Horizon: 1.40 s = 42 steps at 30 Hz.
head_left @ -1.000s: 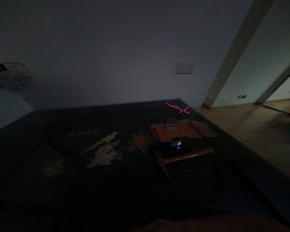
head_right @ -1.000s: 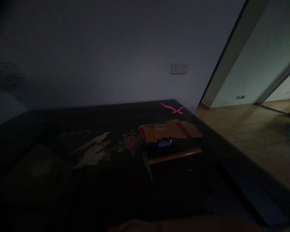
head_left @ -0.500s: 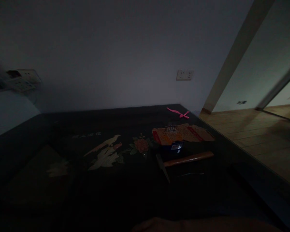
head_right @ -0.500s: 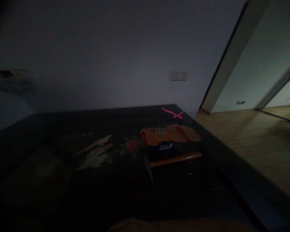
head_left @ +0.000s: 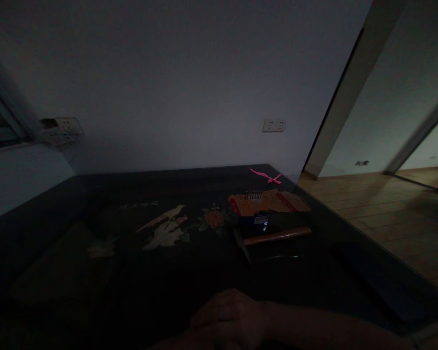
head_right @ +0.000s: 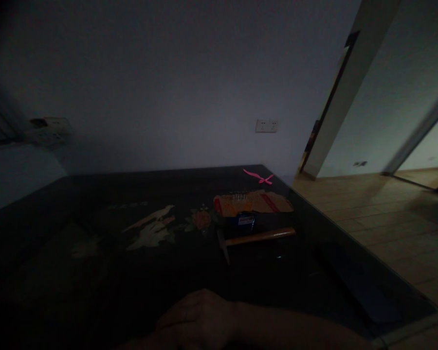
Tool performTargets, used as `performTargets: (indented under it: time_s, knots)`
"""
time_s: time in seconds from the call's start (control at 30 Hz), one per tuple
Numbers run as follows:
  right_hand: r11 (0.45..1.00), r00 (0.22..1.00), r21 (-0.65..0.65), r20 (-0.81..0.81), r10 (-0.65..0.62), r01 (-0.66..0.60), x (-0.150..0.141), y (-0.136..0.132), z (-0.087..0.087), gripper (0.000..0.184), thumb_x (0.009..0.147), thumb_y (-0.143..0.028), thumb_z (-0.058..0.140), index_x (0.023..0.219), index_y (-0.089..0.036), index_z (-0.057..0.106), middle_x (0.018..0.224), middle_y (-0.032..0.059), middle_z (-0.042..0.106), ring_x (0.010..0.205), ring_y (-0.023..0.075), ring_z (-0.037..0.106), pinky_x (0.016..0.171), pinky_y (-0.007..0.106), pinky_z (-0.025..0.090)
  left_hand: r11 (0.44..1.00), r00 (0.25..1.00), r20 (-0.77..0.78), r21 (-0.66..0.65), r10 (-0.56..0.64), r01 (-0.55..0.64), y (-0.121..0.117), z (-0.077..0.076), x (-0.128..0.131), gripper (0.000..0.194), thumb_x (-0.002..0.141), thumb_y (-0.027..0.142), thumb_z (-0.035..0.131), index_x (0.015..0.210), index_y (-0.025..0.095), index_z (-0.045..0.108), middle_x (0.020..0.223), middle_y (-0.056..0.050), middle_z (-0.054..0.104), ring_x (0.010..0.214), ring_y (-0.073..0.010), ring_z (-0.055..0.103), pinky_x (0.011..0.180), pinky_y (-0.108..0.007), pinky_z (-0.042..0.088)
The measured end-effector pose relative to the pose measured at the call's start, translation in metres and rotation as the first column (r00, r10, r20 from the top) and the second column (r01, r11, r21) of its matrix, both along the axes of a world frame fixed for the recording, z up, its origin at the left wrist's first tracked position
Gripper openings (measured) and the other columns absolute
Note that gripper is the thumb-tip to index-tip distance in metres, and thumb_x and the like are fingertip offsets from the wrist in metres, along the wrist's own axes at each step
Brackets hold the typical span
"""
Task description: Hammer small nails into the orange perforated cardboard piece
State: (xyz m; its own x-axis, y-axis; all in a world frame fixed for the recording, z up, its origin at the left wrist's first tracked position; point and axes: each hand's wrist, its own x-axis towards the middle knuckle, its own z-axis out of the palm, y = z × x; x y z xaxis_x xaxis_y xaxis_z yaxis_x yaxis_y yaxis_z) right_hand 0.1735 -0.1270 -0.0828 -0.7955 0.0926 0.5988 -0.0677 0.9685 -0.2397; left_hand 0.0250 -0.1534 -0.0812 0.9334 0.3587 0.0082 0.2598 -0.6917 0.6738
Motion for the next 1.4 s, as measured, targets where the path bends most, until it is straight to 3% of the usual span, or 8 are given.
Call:
performTargets:
  time_s: [0.2,0.37,0.53,0.77,0.93,1.1,1.27,1.4]
  knots:
    - [0.968,0.964,-0.058,0.125,-0.236,0.245,0.034,-0.008,0.031,0.039,0.098,-0.032,0.038,0.124,-0.008,0.055,0.118,0.0149,0.067,0.109,0.0188,0.062,0.09,0.028,0.05,0.967,0.973,0.052,0.112,0.226,-0.23,0.008,-0.005,0.003,0.019,0.084,0.014,0.051,0.09,0.025,0.066,0.102,0.0,0.068,0.093,-0.0179,0.062,0.083,-0.029,0.048]
    - [0.833,0.832,-0.104,0.204,-0.516,0.543,0.092,0.0,0.032,0.026,0.097,-0.021,0.044,0.118,-0.014,0.059,0.109,0.0109,0.069,0.096,0.0185,0.067,0.079,0.033,0.055,0.932,0.959,0.011,0.23,0.283,-0.278,0.02,0.005,0.0,0.004,0.078,0.017,0.057,0.076,0.019,0.055,0.07,0.003,0.062,0.061,-0.0113,0.055,0.058,-0.021,0.04]
    - [0.644,0.657,-0.13,0.197,-0.728,0.754,0.147,0.026,0.018,0.018,0.095,-0.026,0.052,0.108,-0.017,0.062,0.105,0.006,0.067,0.093,0.0195,0.065,0.079,0.04,0.055,0.87,0.905,0.091,0.252,0.415,-0.424,0.047,0.026,0.001,0.018,0.081,0.019,0.056,0.099,0.022,0.054,0.073,0.003,0.06,0.066,-0.0128,0.057,0.063,-0.023,0.042]
    - [0.358,0.392,-0.194,0.182,-0.902,0.913,0.189,0.047,0.011,0.017,0.094,-0.027,0.054,0.104,-0.016,0.062,0.099,0.0041,0.067,0.086,0.0176,0.065,0.076,0.038,0.054,0.722,0.731,0.39,0.203,0.56,-0.661,0.118,0.04,0.027,0.018,0.086,0.022,0.054,0.103,0.02,0.054,0.098,-0.004,0.061,0.091,-0.0182,0.058,0.084,-0.032,0.047]
    - [0.221,0.236,-0.085,0.241,-0.941,0.971,0.206,0.054,-0.005,0.022,0.092,-0.027,0.057,0.111,-0.017,0.06,0.114,0.0068,0.062,0.101,0.0224,0.061,0.086,0.044,0.05,0.632,0.746,0.378,0.397,0.548,-0.665,0.166,0.048,0.062,0.06,0.076,0.038,0.069,0.126,0.017,0.045,0.13,-0.014,0.048,0.122,-0.0276,0.045,0.103,-0.043,0.036]
    - [0.134,0.118,0.035,0.296,-0.948,0.99,0.218,0.057,-0.015,0.031,0.091,-0.028,0.059,0.12,-0.019,0.056,0.126,0.0089,0.056,0.11,0.0258,0.056,0.09,0.048,0.048,0.67,0.808,0.112,0.5,0.578,-0.549,0.205,0.06,0.101,0.103,0.06,0.064,0.071,0.139,0.011,0.033,0.147,-0.022,0.031,0.137,-0.0384,0.024,0.112,-0.058,0.014]
    - [0.08,0.034,0.124,0.335,-0.942,0.989,0.225,0.058,-0.02,0.038,0.09,-0.029,0.06,0.126,-0.02,0.052,0.133,0.01,0.051,0.118,0.0289,0.051,0.095,0.053,0.043,0.739,0.826,-0.033,0.468,0.562,-0.484,0.222,0.062,0.118,0.11,0.06,0.067,0.068,0.143,0.008,0.027,0.149,-0.023,0.028,0.139,-0.0387,0.019,0.112,-0.059,0.011]
    - [0.08,0.01,0.173,0.375,-0.927,0.982,0.227,0.058,-0.018,0.036,0.09,-0.028,0.06,0.125,-0.02,0.054,0.132,0.0096,0.053,0.119,0.0289,0.051,0.097,0.054,0.041,0.735,0.814,-0.04,0.457,0.58,-0.501,0.218,0.061,0.115,0.109,0.062,0.066,0.067,0.144,0.008,0.026,0.15,-0.022,0.027,0.139,-0.0388,0.021,0.112,-0.059,0.011]
